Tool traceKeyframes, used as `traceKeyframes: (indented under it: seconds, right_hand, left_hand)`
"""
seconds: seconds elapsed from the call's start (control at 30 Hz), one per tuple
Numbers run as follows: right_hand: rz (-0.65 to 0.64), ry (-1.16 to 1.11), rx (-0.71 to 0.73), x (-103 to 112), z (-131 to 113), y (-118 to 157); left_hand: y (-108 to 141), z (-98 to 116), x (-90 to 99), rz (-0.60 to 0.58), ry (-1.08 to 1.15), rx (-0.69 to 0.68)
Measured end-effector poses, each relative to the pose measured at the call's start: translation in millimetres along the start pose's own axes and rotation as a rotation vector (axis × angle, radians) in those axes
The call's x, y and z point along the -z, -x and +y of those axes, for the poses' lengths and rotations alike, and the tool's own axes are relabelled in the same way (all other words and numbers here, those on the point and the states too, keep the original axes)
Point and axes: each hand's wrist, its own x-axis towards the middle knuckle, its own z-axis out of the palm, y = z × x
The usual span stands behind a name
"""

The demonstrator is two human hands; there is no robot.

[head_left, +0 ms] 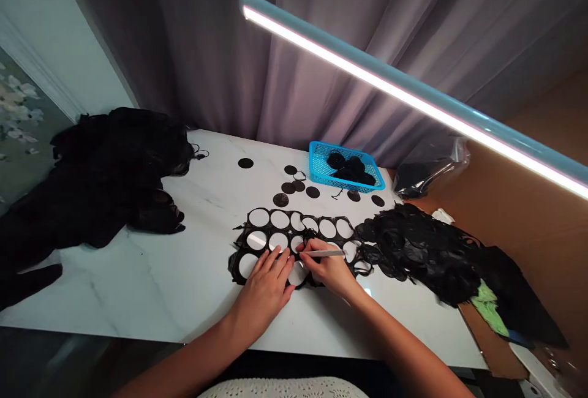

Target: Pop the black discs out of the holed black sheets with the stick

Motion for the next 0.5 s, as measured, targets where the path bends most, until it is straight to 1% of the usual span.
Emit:
traceKeyframes:
  seconds: [0.1, 0.33, 0.5]
  right_hand:
    - [0.016, 0.026, 0.000, 3.0, -0.8, 1.0]
    - [0.000, 0.058, 0.027, 3.1, 0.7, 0.9]
    - [-0.015, 0.235, 0.081, 3.1, 0.3, -0.1]
  left_hand:
    - [-0.3, 0.9, 1.3, -0.004, 0.001, 0.015]
    - [-1.5, 2.3, 2.7, -0.034, -0.011, 0.031]
    - [-1.5, 1.9, 3.6, -0.033, -0.016, 0.023]
